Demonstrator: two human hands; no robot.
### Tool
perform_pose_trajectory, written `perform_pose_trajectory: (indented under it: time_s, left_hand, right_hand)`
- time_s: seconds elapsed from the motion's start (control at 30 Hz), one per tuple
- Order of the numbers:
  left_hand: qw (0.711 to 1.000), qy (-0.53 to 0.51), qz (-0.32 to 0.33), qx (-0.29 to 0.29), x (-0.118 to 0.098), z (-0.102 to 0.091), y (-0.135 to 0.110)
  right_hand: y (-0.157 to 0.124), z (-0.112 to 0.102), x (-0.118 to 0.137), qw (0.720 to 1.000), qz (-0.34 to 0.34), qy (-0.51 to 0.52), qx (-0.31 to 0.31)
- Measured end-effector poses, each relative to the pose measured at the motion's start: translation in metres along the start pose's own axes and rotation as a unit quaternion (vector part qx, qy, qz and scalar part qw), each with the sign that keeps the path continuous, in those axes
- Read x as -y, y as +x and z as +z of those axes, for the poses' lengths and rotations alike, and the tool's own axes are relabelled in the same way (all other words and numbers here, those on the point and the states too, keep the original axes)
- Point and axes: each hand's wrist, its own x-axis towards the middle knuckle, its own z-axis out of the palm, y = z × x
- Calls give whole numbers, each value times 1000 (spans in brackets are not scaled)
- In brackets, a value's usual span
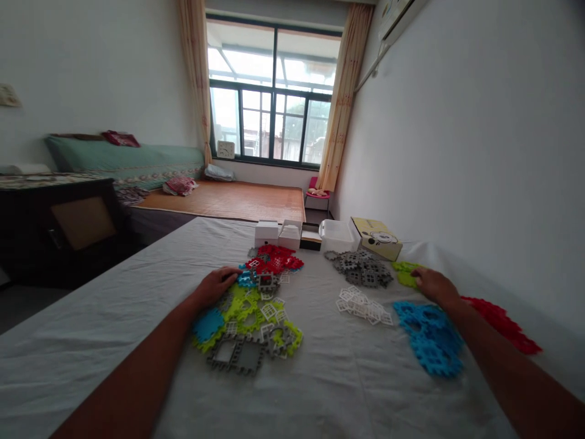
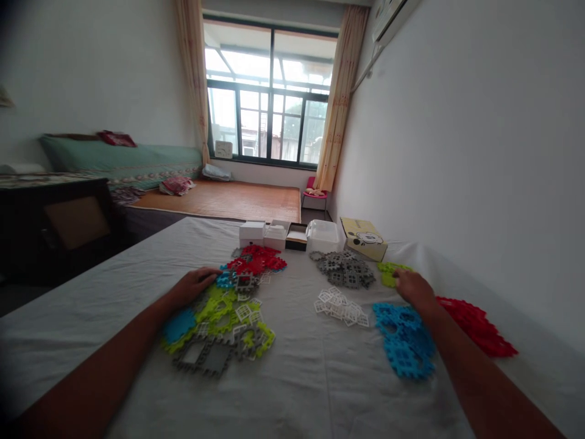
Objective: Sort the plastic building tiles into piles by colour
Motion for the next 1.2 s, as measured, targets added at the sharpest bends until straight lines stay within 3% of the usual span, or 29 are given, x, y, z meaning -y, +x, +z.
perform_pose_trajectory:
  time_s: [0.07, 0.1, 0.2, 0.27, 0.33, 0.43, 0.6, 0.73, 0.9, 0.97, 1.07, 1.13, 1.2]
  left_hand:
    - [1000, 4, 0, 2, 0, 0, 0]
    - [1000, 5, 0, 3, 0, 0, 0]
    - [1000, 7, 5, 0, -1, 0, -1]
    - [1000, 5, 12, -1, -2, -1, -2]
    - [1000, 5, 16, -1, -3, -1, -3]
    - [1000, 10, 20, -1, -4, -1, -4]
    - [1000, 9, 23, 1, 0, -1, -2]
    - [1000, 8, 24, 6, 0, -1, -1]
    - [1000, 12, 18, 13, 0, -1, 0]
    - [1000, 13, 16, 11, 1, -1, 1]
    - [1000, 8, 8, 7, 2, -1, 2]
    - [1000, 7, 4, 5, 0, -2, 2]
    - [1000, 8, 2, 0, -2, -2, 1]
  right_hand:
    - [-12, -9, 57, 995, -74, 59, -16]
    - [-22, -14, 90, 985, -132, 111, 5]
    - [-68, -23, 188, 908, -314, 248, 125]
    - [-99, -24, 237, 850, -406, 278, 189]
    - [-121, -22, 267, 824, -456, 268, 206]
    - [-134, -17, 280, 828, -462, 247, 200]
    - [-129, -21, 258, 871, -416, 211, 157]
    - [-115, -28, 219, 902, -394, 133, 117]
    - [-59, -24, 122, 956, -282, 82, -28]
    - [-32, -16, 70, 978, -188, 40, -76]
    - [-5, -3, 3, 995, -38, -23, -94]
    - [5, 3, -23, 995, 4, -36, -95]
    - [10, 6, -27, 993, 19, -34, -110]
